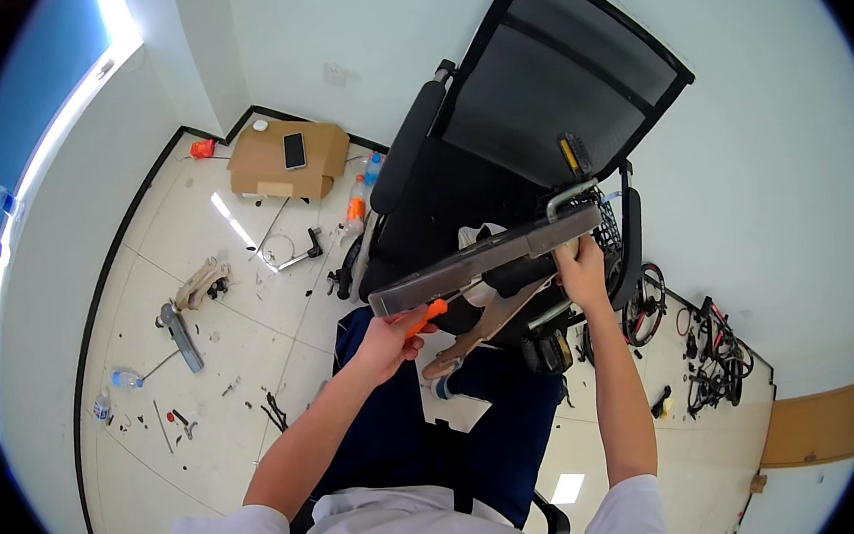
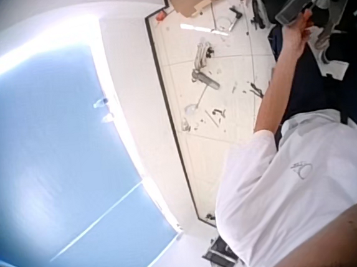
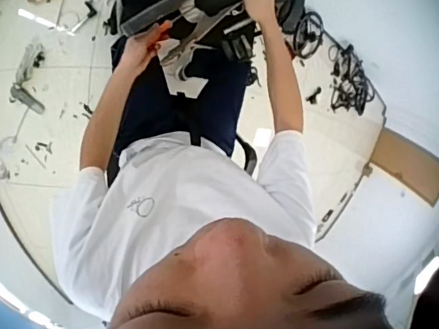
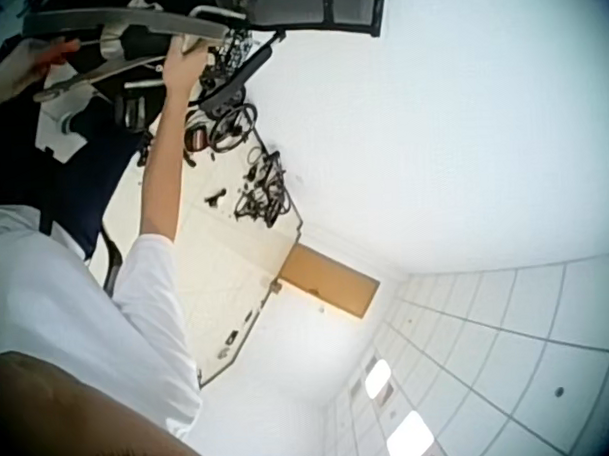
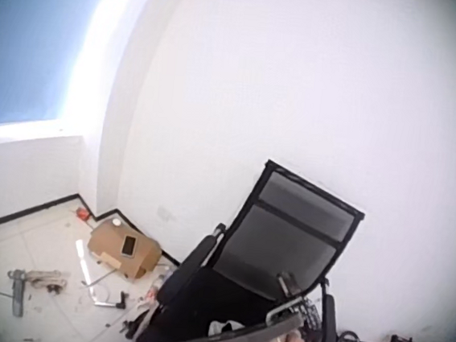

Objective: The person sits on a chair and assembles a beige mechanical part using a cordless drill and an orange screwdriver. They attach a metal bar to the part, tighten fasteners, and adjust components while holding the assembly on their lap.

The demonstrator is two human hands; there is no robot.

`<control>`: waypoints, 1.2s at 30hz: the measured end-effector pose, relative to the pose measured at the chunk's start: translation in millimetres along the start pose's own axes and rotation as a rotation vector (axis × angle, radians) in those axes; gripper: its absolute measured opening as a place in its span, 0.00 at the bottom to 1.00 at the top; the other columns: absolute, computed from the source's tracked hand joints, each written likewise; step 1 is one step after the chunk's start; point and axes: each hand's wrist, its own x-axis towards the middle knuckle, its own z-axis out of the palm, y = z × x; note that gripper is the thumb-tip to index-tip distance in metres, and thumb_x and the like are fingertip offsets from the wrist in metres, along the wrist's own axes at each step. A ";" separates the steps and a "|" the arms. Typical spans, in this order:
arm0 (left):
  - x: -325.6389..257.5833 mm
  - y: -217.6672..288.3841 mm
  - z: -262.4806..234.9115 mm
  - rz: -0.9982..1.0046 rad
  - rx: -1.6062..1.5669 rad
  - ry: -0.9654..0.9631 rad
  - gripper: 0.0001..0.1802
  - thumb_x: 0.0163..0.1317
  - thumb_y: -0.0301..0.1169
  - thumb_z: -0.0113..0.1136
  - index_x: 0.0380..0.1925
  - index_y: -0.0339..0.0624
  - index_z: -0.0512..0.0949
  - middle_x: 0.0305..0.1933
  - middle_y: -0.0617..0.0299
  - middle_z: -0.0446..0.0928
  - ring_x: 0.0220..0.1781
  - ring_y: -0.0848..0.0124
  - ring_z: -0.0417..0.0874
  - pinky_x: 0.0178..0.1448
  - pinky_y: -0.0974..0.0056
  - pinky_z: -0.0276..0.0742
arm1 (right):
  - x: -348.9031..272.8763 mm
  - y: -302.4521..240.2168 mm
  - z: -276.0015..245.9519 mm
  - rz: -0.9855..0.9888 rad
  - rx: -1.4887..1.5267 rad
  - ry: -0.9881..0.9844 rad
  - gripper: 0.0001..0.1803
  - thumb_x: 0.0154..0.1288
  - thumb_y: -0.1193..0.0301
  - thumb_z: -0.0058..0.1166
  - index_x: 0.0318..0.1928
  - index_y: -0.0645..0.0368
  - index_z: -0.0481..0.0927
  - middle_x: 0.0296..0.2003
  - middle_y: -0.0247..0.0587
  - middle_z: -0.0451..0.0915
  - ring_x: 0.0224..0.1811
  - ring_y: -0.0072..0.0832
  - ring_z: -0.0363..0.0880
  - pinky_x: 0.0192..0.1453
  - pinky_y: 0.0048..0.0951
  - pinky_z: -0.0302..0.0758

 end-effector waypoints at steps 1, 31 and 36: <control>-0.2 0.5 0.3 0.045 0.081 0.010 0.21 0.70 0.38 0.61 0.56 0.34 0.78 0.43 0.54 0.83 0.34 0.76 0.80 0.34 0.73 0.74 | 1.1 -0.3 0.1 -0.001 0.001 -0.001 0.29 0.64 0.54 0.58 0.50 0.70 0.78 0.34 0.61 0.84 0.39 0.50 0.85 0.46 0.41 0.77; -1.6 0.7 0.8 -0.154 -0.271 -0.017 0.19 0.72 0.35 0.59 0.54 0.32 0.79 0.35 0.57 0.79 0.25 0.80 0.68 0.26 0.76 0.64 | 4.0 3.3 1.2 -0.098 0.006 0.026 0.27 0.64 0.53 0.58 0.45 0.71 0.78 0.23 0.51 0.81 0.27 0.40 0.84 0.35 0.38 0.76; -3.5 -6.6 9.9 0.291 0.488 0.104 0.18 0.68 0.36 0.62 0.52 0.35 0.81 0.35 0.54 0.84 0.27 0.72 0.79 0.34 0.69 0.76 | 1.2 -4.9 1.3 -0.045 0.025 0.011 0.27 0.65 0.53 0.58 0.43 0.71 0.78 0.20 0.46 0.79 0.21 0.33 0.81 0.29 0.35 0.75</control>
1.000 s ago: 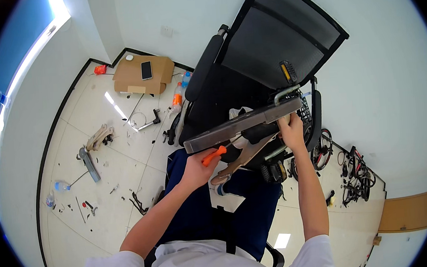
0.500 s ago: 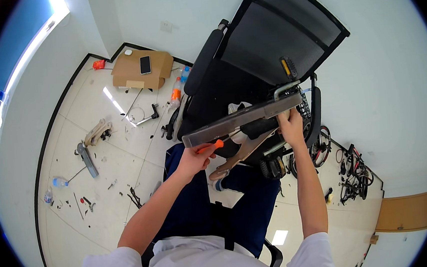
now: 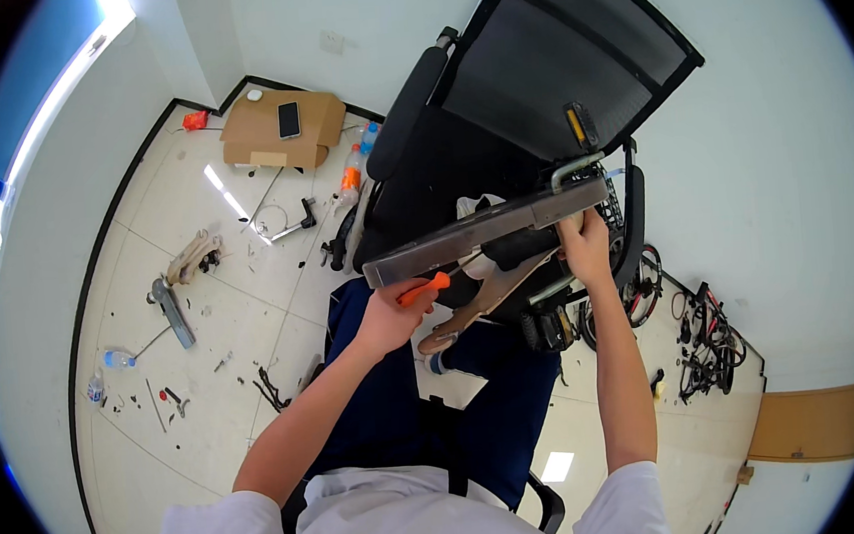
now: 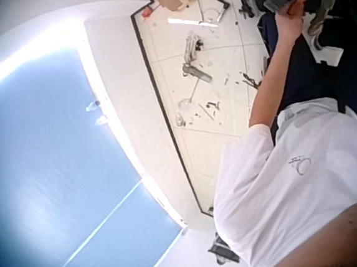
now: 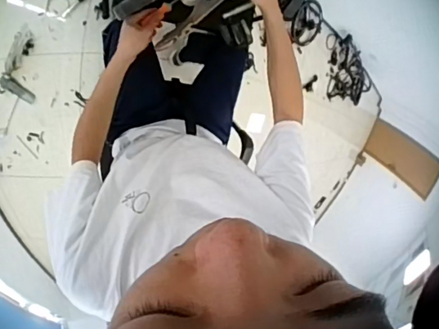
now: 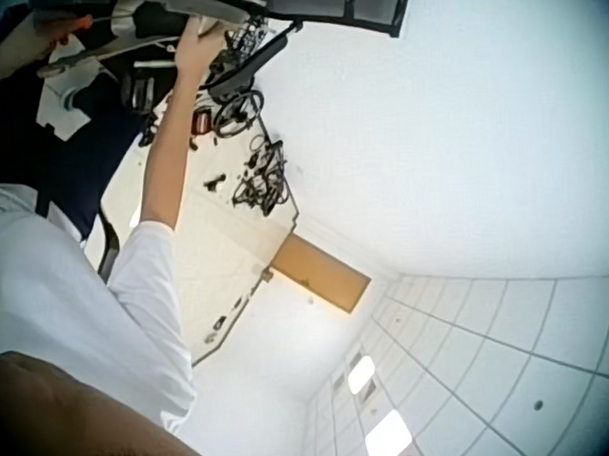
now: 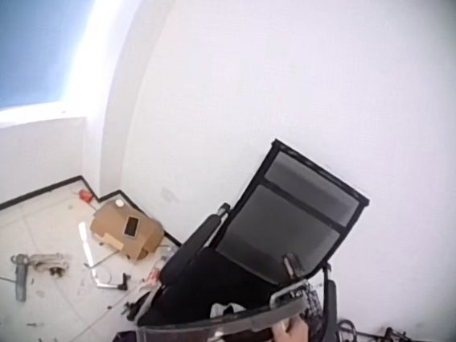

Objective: The person sits on a chair and assembles a beige mechanical part using a cordless drill and an orange screwdriver. They attach a metal bar to the part, tighten fasteners, and adjust components while holding the assembly on their lap.

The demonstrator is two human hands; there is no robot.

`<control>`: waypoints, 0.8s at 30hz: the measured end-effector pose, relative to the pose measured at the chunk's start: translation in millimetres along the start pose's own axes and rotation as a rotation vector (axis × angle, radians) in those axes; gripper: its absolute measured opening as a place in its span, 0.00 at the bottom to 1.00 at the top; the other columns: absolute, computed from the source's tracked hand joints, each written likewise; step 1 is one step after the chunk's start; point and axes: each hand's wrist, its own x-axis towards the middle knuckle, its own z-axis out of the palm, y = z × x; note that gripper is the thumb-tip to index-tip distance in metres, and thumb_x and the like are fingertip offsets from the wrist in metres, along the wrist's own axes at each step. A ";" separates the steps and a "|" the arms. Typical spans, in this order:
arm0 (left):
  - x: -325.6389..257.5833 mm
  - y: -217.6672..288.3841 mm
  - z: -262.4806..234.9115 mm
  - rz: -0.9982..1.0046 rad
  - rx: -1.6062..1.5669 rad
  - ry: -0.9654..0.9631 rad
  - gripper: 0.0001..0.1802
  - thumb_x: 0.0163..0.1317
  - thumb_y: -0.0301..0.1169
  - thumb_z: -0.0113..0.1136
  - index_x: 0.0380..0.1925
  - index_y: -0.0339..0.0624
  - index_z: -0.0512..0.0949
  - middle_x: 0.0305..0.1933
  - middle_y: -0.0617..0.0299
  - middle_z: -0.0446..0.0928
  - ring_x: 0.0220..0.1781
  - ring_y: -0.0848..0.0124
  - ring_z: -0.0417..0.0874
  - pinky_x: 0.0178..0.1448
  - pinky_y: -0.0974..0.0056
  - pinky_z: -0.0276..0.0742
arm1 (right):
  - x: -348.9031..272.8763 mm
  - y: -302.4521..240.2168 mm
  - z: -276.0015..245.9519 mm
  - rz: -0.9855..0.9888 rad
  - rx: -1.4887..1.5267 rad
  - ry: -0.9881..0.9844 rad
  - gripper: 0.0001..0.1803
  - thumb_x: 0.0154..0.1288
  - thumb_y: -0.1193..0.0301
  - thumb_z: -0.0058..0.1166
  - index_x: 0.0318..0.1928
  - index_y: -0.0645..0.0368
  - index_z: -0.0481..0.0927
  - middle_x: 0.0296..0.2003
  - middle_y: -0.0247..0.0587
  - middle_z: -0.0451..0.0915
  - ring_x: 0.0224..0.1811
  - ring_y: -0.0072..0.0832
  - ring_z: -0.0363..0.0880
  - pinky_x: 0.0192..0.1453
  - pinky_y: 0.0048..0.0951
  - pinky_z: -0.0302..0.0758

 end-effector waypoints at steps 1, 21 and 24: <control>-1.2 -3.6 1.5 0.110 0.158 0.037 0.18 0.67 0.35 0.63 0.52 0.35 0.81 0.35 0.53 0.84 0.28 0.70 0.81 0.37 0.68 0.78 | -1.7 -4.8 0.4 0.019 0.014 -0.003 0.27 0.65 0.54 0.58 0.43 0.71 0.78 0.19 0.45 0.79 0.20 0.32 0.81 0.28 0.34 0.75; 2.8 -6.8 -0.3 0.174 0.214 0.086 0.15 0.65 0.32 0.64 0.49 0.37 0.84 0.31 0.58 0.84 0.29 0.72 0.82 0.37 0.70 0.77 | -0.4 1.4 -0.7 -0.002 -0.015 0.011 0.27 0.62 0.54 0.58 0.47 0.69 0.79 0.32 0.60 0.84 0.38 0.51 0.85 0.45 0.41 0.78; 1.4 -0.4 1.6 0.045 0.101 0.049 0.15 0.68 0.35 0.61 0.50 0.39 0.84 0.25 0.68 0.79 0.22 0.83 0.71 0.28 0.75 0.67 | 0.2 0.2 0.3 -0.007 -0.006 0.005 0.27 0.60 0.55 0.58 0.47 0.69 0.79 0.34 0.62 0.83 0.41 0.55 0.84 0.47 0.43 0.78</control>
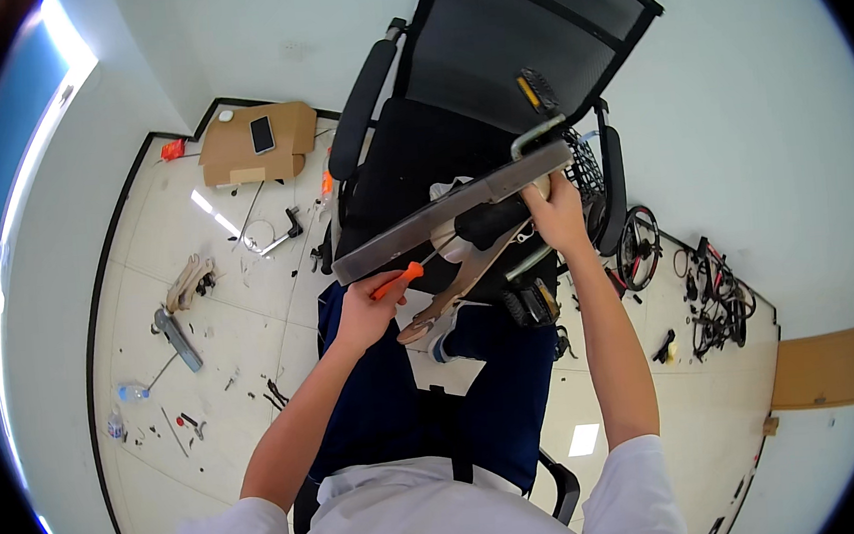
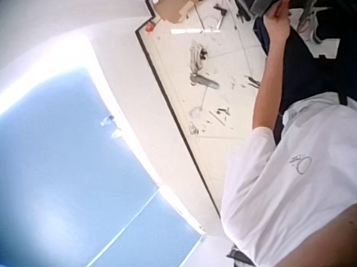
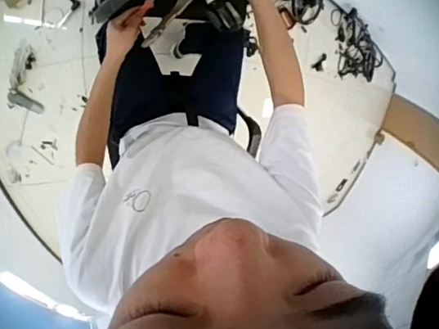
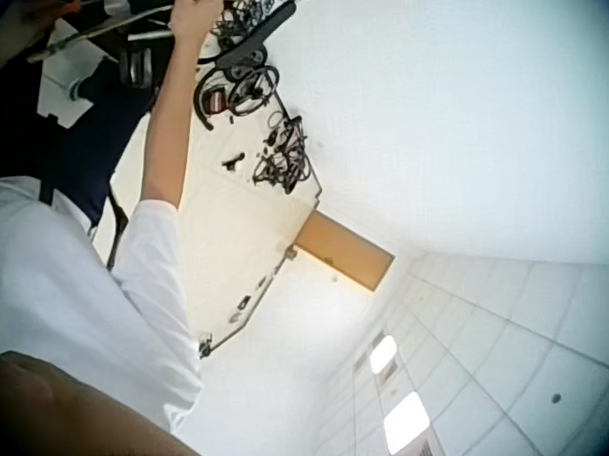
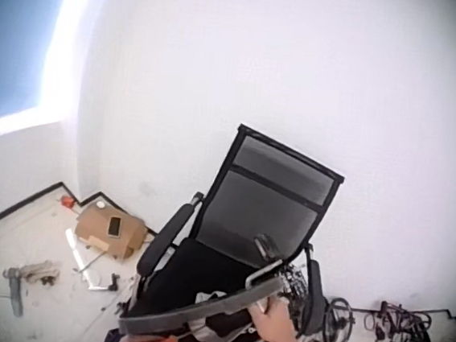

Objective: The person sits on a chair and assembles a beige mechanical part using a cordless drill and an orange screwdriver. They attach a metal bar to the part, tighten fasteners, and adjust components while holding the assembly on their lap.

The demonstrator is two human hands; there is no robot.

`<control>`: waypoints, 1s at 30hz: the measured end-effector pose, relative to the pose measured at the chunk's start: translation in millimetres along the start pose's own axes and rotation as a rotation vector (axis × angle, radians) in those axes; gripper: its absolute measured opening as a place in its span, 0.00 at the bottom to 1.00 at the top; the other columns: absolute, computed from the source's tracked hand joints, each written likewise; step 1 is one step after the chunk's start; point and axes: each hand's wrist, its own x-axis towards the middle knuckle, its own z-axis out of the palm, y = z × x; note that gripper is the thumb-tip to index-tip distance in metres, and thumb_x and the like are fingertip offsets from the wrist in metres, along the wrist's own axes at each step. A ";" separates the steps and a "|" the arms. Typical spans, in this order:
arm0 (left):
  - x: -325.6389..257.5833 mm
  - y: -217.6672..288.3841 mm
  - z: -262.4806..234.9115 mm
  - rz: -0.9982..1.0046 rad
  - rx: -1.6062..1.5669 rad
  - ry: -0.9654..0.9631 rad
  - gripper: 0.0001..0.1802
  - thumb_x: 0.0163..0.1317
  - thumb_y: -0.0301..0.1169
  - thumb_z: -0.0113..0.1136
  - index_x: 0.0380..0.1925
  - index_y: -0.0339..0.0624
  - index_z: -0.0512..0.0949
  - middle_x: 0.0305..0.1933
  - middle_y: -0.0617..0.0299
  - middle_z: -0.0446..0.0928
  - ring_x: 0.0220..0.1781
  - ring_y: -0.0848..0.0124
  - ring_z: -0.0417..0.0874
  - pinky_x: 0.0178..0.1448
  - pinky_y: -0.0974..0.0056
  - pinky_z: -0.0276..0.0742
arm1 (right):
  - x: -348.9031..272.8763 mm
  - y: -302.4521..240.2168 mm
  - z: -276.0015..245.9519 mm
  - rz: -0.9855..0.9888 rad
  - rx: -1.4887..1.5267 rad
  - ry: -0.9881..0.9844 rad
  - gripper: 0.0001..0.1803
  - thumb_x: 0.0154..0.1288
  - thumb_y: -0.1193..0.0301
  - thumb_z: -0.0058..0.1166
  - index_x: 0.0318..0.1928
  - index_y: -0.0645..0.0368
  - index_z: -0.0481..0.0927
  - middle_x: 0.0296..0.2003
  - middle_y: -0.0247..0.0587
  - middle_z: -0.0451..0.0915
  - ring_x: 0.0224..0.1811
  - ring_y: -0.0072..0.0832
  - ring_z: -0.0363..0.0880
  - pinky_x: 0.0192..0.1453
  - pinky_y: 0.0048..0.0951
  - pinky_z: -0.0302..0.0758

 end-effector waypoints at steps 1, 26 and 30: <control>0.1 0.2 1.0 -0.026 -0.030 -0.018 0.16 0.69 0.35 0.60 0.51 0.38 0.83 0.26 0.67 0.79 0.21 0.83 0.70 0.27 0.75 0.66 | -0.6 -2.5 0.0 0.001 0.005 -0.002 0.27 0.60 0.55 0.58 0.47 0.69 0.79 0.34 0.62 0.83 0.41 0.56 0.84 0.48 0.44 0.78; 1.0 -6.1 3.6 0.138 0.068 0.024 0.15 0.69 0.36 0.61 0.48 0.36 0.84 0.26 0.61 0.82 0.24 0.78 0.77 0.31 0.70 0.73 | -47.1 -0.9 -14.4 -0.040 0.059 0.225 0.22 0.68 0.62 0.55 0.55 0.64 0.77 0.48 0.48 0.78 0.51 0.39 0.77 0.54 0.36 0.74; 0.1 4.7 -2.4 -0.135 -0.214 -0.095 0.17 0.71 0.35 0.59 0.53 0.34 0.80 0.30 0.62 0.78 0.21 0.81 0.68 0.25 0.74 0.62 | -157.7 -9.6 8.3 0.168 0.344 0.423 0.11 0.66 0.74 0.52 0.49 0.62 0.77 0.48 0.45 0.76 0.51 0.34 0.76 0.55 0.31 0.72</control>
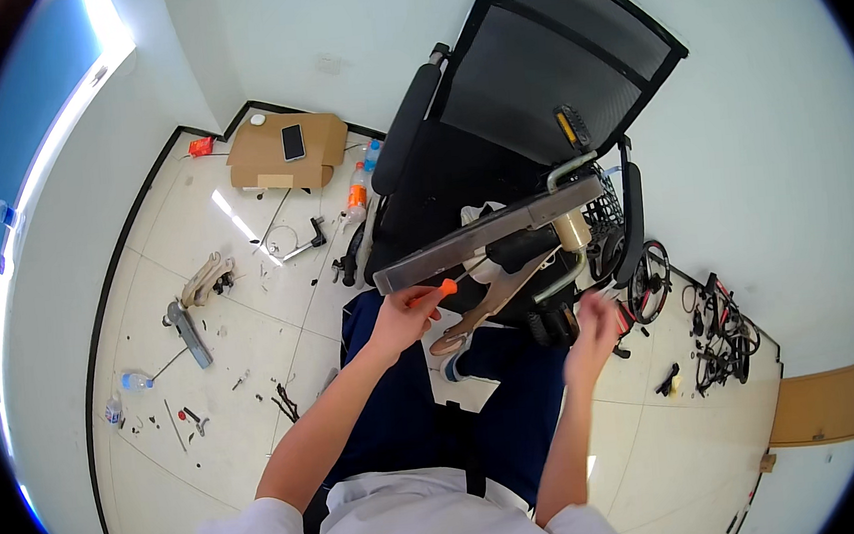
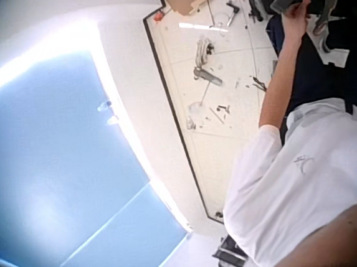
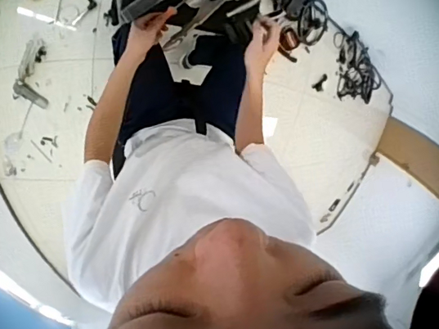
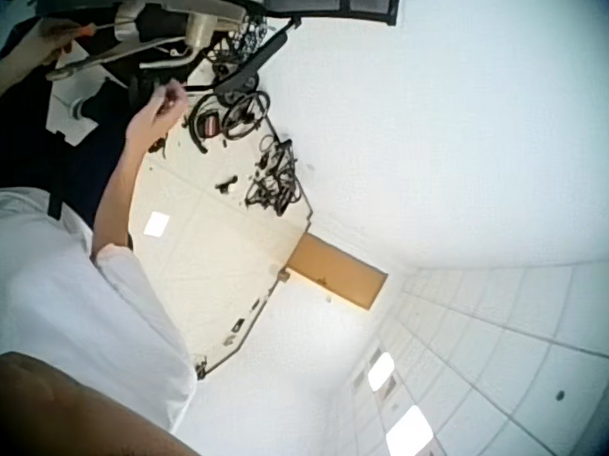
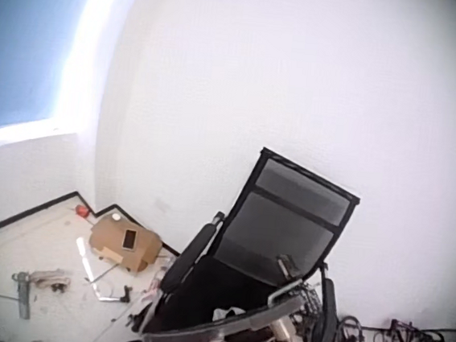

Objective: The person sits on a chair and assembles a beige mechanical part using a cordless drill and an orange screwdriver. They attach a metal bar to the part, tighten fasteners, and adjust components while holding the assembly on their lap.

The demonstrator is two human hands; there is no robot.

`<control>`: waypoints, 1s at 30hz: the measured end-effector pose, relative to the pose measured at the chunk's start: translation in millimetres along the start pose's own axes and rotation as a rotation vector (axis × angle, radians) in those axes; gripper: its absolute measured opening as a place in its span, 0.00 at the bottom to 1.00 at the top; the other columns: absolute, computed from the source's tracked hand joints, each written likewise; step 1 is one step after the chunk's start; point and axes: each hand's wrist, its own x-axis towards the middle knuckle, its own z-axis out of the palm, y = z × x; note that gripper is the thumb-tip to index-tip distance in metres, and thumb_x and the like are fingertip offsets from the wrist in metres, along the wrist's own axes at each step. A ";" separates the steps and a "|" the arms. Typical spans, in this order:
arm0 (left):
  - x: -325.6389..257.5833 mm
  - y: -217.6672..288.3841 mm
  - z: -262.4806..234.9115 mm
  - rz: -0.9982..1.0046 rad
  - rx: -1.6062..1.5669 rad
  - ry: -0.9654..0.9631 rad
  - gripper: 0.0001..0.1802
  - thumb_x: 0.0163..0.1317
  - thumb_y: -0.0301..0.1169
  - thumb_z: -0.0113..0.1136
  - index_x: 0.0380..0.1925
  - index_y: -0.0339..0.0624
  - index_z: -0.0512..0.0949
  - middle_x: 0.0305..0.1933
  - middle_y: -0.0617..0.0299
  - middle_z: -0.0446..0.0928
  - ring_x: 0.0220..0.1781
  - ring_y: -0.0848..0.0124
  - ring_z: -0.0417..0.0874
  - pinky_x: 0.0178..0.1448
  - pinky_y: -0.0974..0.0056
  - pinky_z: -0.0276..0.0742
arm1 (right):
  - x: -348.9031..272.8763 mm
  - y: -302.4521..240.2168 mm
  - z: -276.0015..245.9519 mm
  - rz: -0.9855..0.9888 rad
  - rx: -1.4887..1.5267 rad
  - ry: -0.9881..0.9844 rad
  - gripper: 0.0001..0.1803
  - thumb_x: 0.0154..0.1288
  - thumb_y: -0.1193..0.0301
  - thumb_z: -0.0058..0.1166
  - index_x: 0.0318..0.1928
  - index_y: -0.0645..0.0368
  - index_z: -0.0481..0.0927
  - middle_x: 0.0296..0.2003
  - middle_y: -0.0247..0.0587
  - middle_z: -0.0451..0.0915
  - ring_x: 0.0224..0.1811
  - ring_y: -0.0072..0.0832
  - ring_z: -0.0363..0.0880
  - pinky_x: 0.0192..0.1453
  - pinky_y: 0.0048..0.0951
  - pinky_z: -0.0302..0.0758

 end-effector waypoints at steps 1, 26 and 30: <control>-0.9 1.4 -0.2 -0.071 -0.104 -0.039 0.18 0.71 0.35 0.59 0.54 0.33 0.80 0.30 0.61 0.77 0.21 0.81 0.66 0.24 0.74 0.60 | -32.5 6.0 -0.7 0.031 0.036 -0.030 0.11 0.63 0.77 0.54 0.47 0.61 0.77 0.48 0.45 0.76 0.51 0.35 0.76 0.55 0.32 0.72; 3.1 -8.0 -2.4 0.121 0.370 0.153 0.15 0.66 0.38 0.60 0.44 0.37 0.76 0.40 0.55 0.80 0.36 0.65 0.84 0.41 0.58 0.79 | -131.4 39.6 148.4 0.802 1.173 -0.602 0.31 0.74 0.57 0.51 0.70 0.60 0.64 0.64 0.37 0.71 0.65 0.28 0.71 0.67 0.33 0.69; -8.8 5.2 0.9 0.217 0.565 0.179 0.19 0.64 0.37 0.60 0.48 0.34 0.77 0.42 0.48 0.81 0.42 0.55 0.85 0.49 0.59 0.80 | -125.5 50.9 162.9 0.719 1.210 -0.609 0.31 0.75 0.53 0.50 0.69 0.57 0.64 0.63 0.35 0.71 0.64 0.24 0.71 0.68 0.32 0.69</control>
